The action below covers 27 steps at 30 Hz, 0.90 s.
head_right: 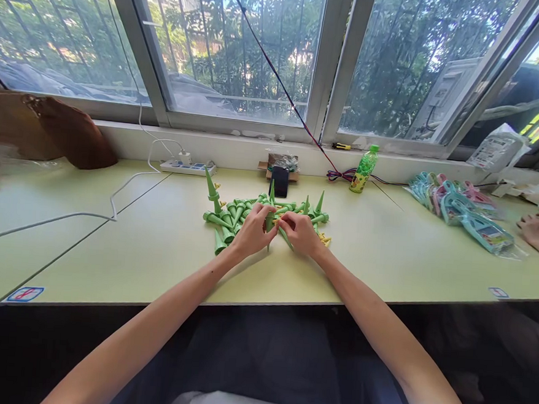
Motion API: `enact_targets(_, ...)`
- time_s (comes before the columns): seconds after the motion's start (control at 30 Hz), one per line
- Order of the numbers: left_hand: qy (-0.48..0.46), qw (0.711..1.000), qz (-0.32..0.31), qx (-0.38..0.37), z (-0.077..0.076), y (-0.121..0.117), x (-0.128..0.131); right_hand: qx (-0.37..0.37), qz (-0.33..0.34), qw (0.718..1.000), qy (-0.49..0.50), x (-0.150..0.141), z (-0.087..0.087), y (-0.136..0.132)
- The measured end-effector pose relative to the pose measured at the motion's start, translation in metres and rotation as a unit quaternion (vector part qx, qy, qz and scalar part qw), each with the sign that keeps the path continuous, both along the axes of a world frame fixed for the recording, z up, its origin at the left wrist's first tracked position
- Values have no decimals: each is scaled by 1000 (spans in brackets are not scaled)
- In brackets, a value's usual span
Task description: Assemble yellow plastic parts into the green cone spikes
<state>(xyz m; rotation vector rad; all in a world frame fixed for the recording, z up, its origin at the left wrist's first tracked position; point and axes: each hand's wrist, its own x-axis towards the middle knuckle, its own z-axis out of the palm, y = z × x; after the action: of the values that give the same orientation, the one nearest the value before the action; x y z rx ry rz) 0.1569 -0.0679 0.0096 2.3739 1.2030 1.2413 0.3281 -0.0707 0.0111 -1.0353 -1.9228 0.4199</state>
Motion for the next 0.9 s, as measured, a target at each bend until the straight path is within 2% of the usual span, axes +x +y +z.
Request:
enact_targets(0.33,2,1000,-1,0,0,0,0,-7,-32,999,9,0,-1,0)
enact_targets(0.57,-3,1000,-1,5,0,0,1,4,5,1000,5,-1,0,0)
enact_targets(0.9,3,1000,-4,-1,2,-1,0,-7,7,1000,-2,-1,0,0)
